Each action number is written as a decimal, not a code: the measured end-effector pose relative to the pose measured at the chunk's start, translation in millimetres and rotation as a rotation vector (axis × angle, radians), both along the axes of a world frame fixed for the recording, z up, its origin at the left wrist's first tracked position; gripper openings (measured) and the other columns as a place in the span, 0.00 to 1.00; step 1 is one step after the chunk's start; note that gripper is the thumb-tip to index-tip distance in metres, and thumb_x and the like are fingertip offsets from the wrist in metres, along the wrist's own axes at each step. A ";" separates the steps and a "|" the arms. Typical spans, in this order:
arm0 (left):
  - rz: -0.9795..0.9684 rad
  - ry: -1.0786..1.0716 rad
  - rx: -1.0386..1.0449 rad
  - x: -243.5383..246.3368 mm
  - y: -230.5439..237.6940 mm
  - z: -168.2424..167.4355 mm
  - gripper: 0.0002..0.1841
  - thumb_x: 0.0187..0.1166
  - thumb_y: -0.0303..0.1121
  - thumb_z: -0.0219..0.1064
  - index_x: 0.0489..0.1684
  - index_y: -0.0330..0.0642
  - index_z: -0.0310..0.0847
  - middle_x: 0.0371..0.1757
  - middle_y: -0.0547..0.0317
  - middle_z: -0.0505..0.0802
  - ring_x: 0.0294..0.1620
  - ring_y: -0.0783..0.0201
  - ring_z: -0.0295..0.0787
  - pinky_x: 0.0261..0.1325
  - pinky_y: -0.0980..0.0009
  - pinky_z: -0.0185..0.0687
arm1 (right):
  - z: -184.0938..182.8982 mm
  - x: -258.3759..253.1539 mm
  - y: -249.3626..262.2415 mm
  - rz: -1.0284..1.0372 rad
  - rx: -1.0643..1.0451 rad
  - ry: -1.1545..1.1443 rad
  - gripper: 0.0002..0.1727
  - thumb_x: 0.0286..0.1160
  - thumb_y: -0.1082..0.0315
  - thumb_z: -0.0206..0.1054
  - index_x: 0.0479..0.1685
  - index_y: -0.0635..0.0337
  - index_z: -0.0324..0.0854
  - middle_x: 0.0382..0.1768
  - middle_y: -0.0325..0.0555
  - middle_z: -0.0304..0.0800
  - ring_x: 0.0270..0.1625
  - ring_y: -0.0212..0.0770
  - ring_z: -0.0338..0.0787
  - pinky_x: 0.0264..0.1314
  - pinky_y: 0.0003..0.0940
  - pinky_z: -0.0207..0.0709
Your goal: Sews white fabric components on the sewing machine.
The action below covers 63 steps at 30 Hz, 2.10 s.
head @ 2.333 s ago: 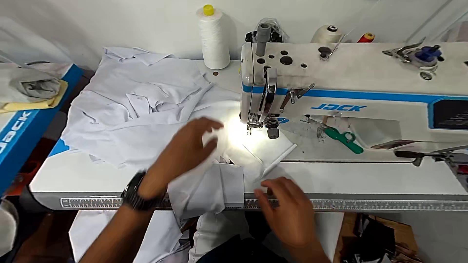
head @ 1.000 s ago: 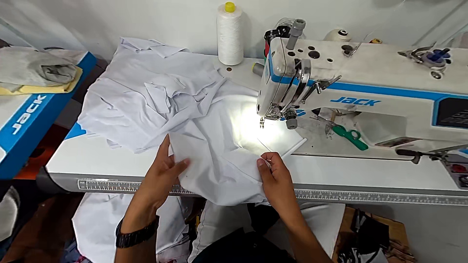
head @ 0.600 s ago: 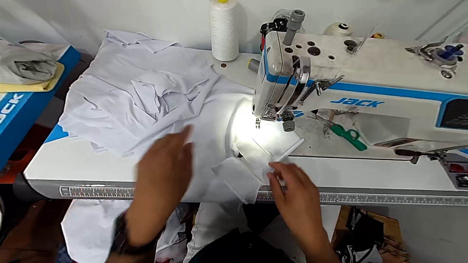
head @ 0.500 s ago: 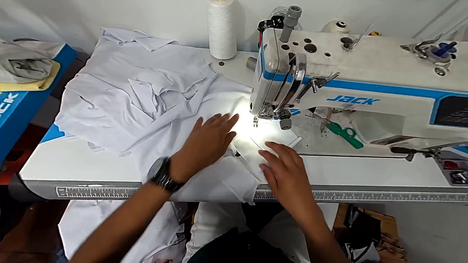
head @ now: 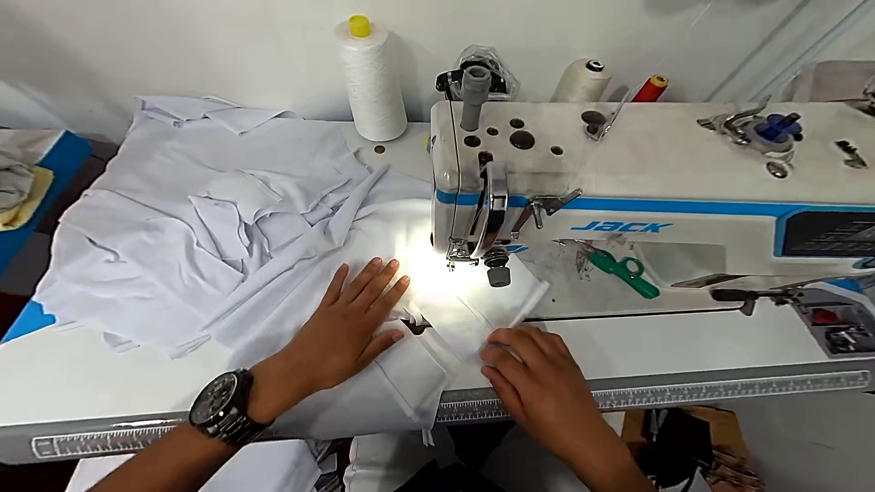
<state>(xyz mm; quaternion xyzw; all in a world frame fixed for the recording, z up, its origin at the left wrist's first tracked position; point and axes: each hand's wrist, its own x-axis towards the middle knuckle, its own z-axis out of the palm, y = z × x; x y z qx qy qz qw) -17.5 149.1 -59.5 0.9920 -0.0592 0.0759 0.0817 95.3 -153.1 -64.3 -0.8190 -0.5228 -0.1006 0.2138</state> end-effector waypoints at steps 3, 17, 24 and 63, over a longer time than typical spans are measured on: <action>-0.111 -0.130 -0.056 23.8 -0.6 14.7 0.24 0.91 0.47 0.48 0.65 0.45 0.88 0.73 0.53 0.88 0.79 0.51 0.80 0.80 0.45 0.71 | 14.4 0.8 11.7 -0.096 0.130 0.059 0.15 0.86 0.55 0.60 0.45 0.49 0.93 0.50 0.39 0.93 0.55 0.41 0.90 0.55 0.40 0.84; -0.351 -0.164 -0.224 79.7 -12.0 10.3 0.11 0.85 0.32 0.57 0.40 0.42 0.87 0.47 0.54 0.88 0.53 0.56 0.86 0.53 0.62 0.82 | 1.2 6.5 53.2 -0.307 0.038 0.090 0.19 0.72 0.46 0.73 0.46 0.52 0.90 0.44 0.43 0.85 0.49 0.48 0.85 0.47 0.49 0.74; -0.457 -0.229 -0.265 77.1 -6.0 7.2 0.15 0.87 0.35 0.58 0.61 0.46 0.88 0.59 0.58 0.93 0.62 0.57 0.85 0.62 0.60 0.78 | -3.1 4.2 54.7 -0.117 0.152 0.115 0.05 0.76 0.65 0.70 0.38 0.53 0.90 0.44 0.42 0.89 0.45 0.41 0.89 0.44 0.37 0.83; -0.215 -0.041 -0.071 54.7 10.3 -5.0 0.29 0.92 0.50 0.40 0.83 0.49 0.74 0.86 0.62 0.77 0.92 0.59 0.62 0.92 0.43 0.48 | -6.4 7.3 34.1 0.016 -0.124 0.075 0.35 0.87 0.34 0.47 0.80 0.45 0.77 0.85 0.32 0.73 0.91 0.44 0.63 0.91 0.61 0.54</action>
